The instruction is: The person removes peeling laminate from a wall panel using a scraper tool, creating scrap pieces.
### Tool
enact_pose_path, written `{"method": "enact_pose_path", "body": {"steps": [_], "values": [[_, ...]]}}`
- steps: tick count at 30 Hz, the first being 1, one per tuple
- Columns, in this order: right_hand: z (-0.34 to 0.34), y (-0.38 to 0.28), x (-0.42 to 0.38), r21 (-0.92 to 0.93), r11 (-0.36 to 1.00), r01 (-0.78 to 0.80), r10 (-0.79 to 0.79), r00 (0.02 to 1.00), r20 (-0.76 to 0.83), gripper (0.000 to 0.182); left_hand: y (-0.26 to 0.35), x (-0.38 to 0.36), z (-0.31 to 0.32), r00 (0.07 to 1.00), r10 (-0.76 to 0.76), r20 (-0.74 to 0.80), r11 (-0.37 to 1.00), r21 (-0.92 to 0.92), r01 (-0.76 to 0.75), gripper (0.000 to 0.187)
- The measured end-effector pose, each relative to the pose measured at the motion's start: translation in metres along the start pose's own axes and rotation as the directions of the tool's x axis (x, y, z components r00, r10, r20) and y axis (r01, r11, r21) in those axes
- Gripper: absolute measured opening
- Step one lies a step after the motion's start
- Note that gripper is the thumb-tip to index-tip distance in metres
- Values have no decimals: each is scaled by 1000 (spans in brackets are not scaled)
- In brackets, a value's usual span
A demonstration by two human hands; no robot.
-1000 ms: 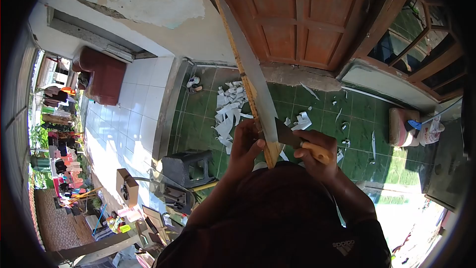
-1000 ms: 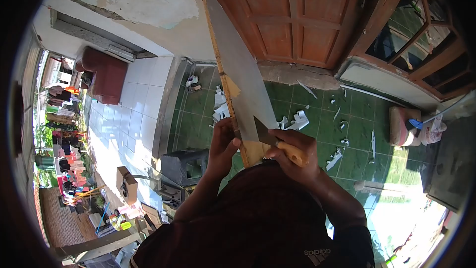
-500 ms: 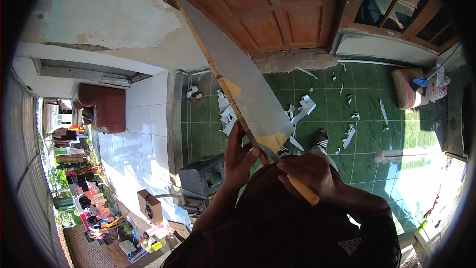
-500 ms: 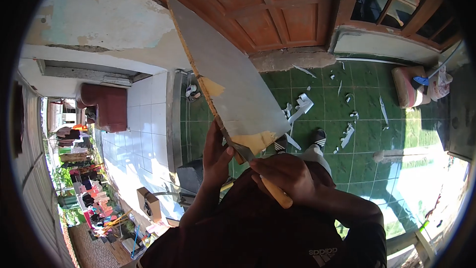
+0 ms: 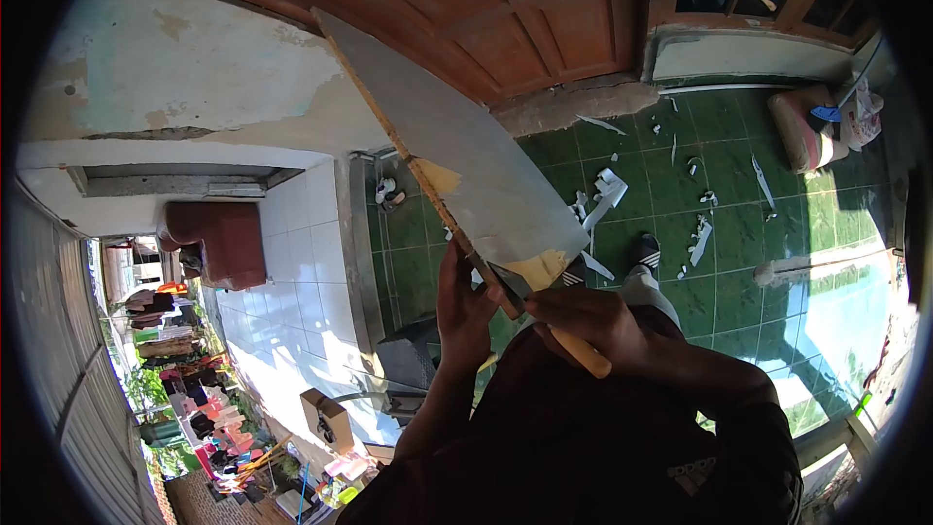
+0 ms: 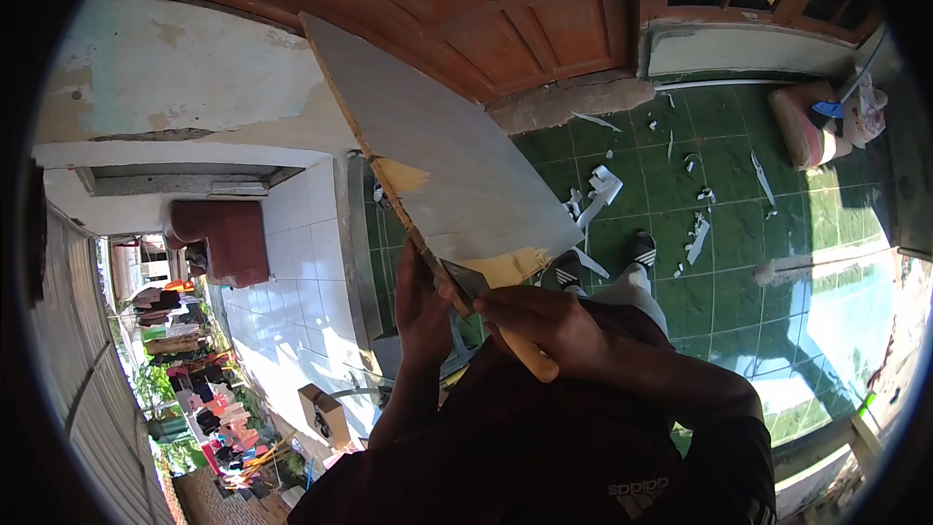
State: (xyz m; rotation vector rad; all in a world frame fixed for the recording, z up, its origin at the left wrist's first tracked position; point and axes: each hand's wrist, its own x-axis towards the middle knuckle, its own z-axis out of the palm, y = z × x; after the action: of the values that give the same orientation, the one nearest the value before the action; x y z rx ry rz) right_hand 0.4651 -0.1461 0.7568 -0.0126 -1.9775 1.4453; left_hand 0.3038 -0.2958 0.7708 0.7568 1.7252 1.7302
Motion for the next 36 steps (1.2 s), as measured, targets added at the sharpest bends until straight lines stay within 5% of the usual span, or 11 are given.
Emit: {"method": "enact_pose_path", "body": {"steps": [36], "values": [[-4,5,3,44,999,-7,6,1000,16,37,-5,4,-15,999,3,33,999,53,-5,87]]}}
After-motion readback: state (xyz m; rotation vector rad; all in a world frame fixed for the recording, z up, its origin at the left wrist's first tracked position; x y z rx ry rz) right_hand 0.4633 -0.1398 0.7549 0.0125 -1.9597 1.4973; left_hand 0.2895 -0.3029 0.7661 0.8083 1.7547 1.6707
